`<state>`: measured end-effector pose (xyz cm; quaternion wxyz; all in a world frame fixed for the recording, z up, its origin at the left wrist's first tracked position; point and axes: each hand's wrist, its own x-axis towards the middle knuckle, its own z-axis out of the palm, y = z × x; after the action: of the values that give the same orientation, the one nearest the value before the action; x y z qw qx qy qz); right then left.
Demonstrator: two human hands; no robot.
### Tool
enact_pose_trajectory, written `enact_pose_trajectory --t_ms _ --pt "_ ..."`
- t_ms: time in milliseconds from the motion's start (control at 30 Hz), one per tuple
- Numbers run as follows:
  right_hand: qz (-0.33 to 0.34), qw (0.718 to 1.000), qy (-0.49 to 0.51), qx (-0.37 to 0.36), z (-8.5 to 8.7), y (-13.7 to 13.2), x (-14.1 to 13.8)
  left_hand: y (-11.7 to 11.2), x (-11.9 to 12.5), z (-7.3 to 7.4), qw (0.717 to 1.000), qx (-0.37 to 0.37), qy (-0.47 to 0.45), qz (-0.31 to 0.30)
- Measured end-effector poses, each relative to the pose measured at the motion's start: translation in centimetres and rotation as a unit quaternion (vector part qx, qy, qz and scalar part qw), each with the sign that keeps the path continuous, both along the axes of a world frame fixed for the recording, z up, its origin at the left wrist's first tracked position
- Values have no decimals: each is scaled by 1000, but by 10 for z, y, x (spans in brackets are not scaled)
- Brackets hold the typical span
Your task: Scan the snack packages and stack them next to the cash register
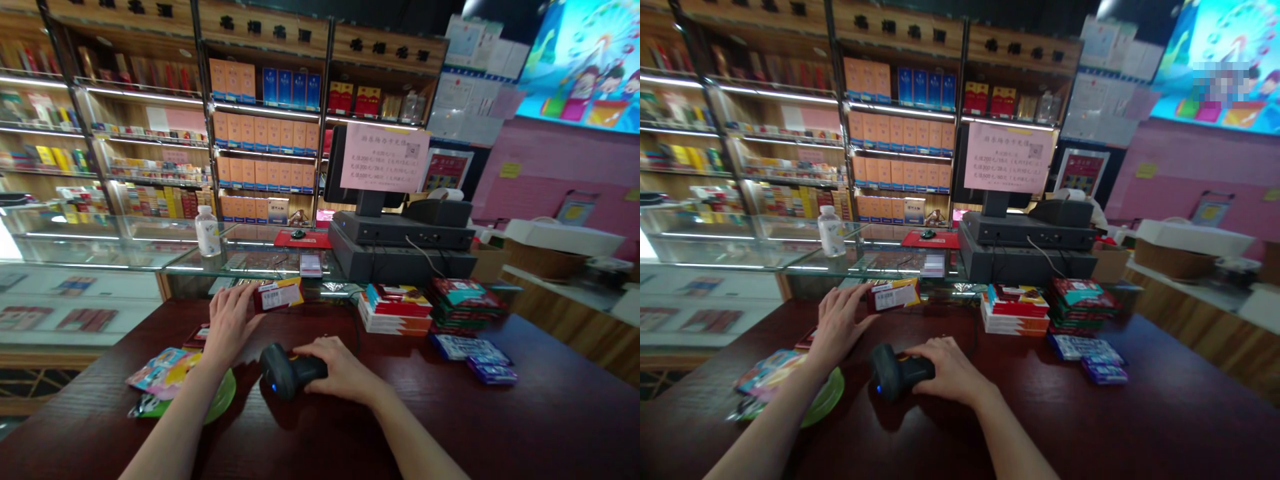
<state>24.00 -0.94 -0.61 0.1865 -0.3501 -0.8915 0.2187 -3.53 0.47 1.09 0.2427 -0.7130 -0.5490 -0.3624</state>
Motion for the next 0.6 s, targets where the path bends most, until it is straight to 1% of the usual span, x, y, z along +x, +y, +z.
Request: enact_pose_trajectory --t_ms 200,300,400,500,567,600 --pt "13 1000 -17 7 -6 2 -2 1 0 0 1000 11 -6 -12" --pt "13 1000 -24 4 -5 1 0 0 1 1 1000 15 -4 -16" --pt "10 1000 -6 -9 0 -1 3 0 3 2 1000 20 2 -21" --pt "-21 997 73 -20 2 1 4 1 3 3 999 21 9 -31" --pt "-68 983 171 -28 0 7 4 1 4 3 999 23 18 -40" --pt "-93 969 224 -36 -3 11 4 1 4 3 998 24 23 -45"
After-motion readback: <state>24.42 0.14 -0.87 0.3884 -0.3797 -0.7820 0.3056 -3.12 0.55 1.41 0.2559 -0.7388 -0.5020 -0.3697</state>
